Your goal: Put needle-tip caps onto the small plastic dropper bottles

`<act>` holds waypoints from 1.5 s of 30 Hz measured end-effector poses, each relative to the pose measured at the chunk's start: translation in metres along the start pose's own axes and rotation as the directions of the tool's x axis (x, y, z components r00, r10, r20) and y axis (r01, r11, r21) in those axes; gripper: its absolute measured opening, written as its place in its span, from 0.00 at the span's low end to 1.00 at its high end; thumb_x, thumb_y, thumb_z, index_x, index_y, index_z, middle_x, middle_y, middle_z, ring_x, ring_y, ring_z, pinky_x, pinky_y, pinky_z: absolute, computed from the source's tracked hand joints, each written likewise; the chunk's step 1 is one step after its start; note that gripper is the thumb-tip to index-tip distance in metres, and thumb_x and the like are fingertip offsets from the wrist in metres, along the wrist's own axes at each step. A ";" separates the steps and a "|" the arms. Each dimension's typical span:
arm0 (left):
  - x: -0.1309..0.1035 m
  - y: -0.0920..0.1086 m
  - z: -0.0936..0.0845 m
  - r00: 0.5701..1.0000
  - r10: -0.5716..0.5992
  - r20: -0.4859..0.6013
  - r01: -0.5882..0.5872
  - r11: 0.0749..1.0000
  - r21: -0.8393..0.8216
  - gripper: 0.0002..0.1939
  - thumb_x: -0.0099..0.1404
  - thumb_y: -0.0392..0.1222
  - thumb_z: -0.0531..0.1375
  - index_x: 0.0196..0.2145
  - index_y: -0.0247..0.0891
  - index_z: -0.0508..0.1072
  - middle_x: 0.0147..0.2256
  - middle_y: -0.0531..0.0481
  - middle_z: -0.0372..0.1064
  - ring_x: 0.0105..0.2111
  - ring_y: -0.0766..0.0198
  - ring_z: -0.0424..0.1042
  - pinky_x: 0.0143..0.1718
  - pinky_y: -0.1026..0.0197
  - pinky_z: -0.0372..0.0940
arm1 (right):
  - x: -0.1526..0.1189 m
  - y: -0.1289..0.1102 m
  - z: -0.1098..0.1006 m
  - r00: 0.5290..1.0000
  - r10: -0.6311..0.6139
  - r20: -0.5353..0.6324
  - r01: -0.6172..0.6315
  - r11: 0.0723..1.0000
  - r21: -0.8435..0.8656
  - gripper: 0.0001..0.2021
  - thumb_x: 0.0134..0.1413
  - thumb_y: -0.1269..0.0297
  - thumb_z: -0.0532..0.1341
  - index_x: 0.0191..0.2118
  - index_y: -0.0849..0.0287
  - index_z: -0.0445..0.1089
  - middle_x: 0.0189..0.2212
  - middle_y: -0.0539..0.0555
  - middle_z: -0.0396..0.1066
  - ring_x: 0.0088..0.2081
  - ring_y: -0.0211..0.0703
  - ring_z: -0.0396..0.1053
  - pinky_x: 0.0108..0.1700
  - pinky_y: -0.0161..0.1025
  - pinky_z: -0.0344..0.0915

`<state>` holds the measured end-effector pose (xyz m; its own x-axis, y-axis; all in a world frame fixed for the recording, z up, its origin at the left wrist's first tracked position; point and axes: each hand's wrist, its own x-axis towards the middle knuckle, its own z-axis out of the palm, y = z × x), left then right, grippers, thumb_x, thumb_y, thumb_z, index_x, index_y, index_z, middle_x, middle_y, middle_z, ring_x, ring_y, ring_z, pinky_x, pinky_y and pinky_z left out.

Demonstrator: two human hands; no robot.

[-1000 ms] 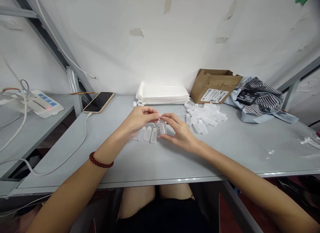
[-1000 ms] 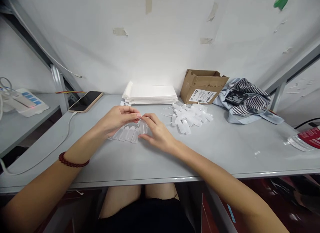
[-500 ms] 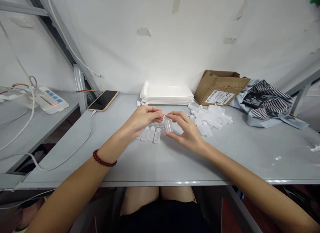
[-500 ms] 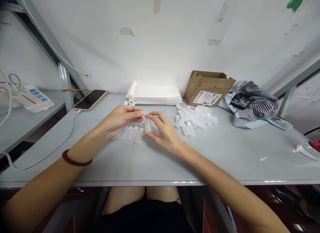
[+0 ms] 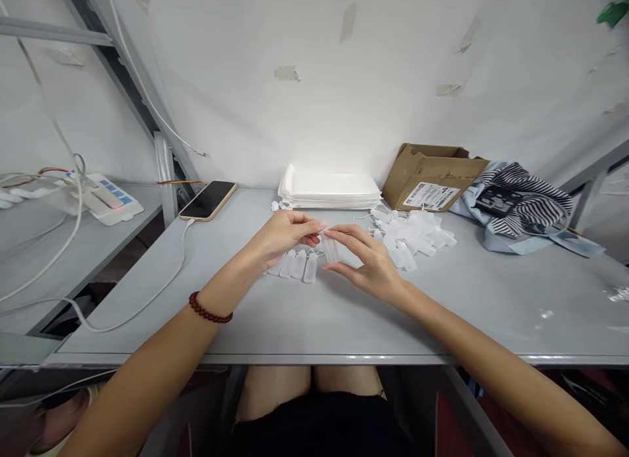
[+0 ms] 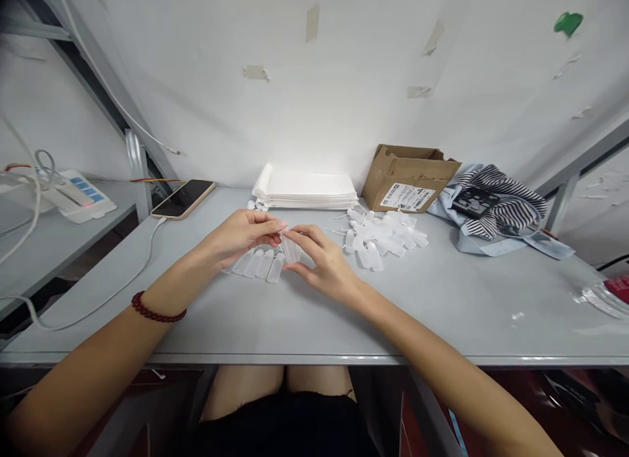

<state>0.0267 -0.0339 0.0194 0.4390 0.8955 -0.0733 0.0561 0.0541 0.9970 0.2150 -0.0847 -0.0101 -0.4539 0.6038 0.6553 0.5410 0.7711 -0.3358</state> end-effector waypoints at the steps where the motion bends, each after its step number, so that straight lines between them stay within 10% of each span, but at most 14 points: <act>1: 0.000 0.000 -0.001 1.000 0.001 -0.007 -0.001 1.000 0.020 0.13 0.52 0.48 0.67 0.27 0.34 0.77 0.25 0.50 0.70 0.27 0.67 0.69 0.36 0.61 0.66 | 0.000 0.000 0.000 1.000 -0.006 0.005 0.006 1.000 0.004 0.22 0.54 0.61 0.62 0.55 0.54 0.62 0.46 0.60 0.67 0.47 0.48 0.68 0.47 0.47 0.69; 11: -0.004 0.003 0.000 1.000 -0.001 -0.025 0.006 0.982 0.188 0.17 0.51 0.51 0.67 0.19 0.35 0.70 0.18 0.52 0.64 0.17 0.68 0.65 0.18 0.65 0.59 | -0.001 0.005 -0.002 0.997 -0.044 0.066 0.044 0.999 0.002 0.19 0.57 0.65 0.60 0.54 0.52 0.65 0.48 0.59 0.70 0.47 0.49 0.70 0.47 0.51 0.69; 26: -0.001 0.000 -0.001 0.993 0.107 -0.051 -0.103 0.991 0.084 0.16 0.53 0.51 0.66 0.29 0.33 0.74 0.25 0.49 0.71 0.25 0.65 0.72 0.30 0.61 0.68 | 0.000 0.004 -0.007 0.965 0.261 -0.025 -0.254 0.954 0.158 0.15 0.60 0.56 0.53 0.48 0.57 0.68 0.33 0.58 0.72 0.36 0.48 0.70 0.40 0.47 0.67; 39: -0.005 0.003 0.007 0.944 0.331 -0.013 -0.328 0.939 0.108 0.09 0.49 0.40 0.68 0.25 0.36 0.73 0.32 0.51 0.69 0.34 0.64 0.69 0.36 0.62 0.65 | 0.010 0.010 -0.012 0.743 0.505 0.439 -0.644 0.363 0.674 0.21 0.57 0.48 0.54 0.24 0.61 0.63 0.18 0.47 0.60 0.15 0.32 0.57 0.25 0.38 0.60; 45: -0.006 0.006 0.006 0.952 0.305 -0.003 -0.301 0.944 0.137 0.11 0.51 0.41 0.67 0.33 0.36 0.74 0.37 0.48 0.71 0.35 0.63 0.70 0.39 0.60 0.66 | 0.009 0.010 -0.007 0.718 0.536 0.443 -0.644 0.271 0.716 0.20 0.55 0.48 0.57 0.23 0.60 0.61 0.21 0.48 0.61 0.17 0.31 0.58 0.27 0.38 0.61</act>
<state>0.0302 -0.0416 0.0253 0.4328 0.8706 0.2339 0.0436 -0.2794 0.9592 0.2213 -0.0733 -0.0023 -0.3498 0.9368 -0.0093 -0.0680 -0.0353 -0.9971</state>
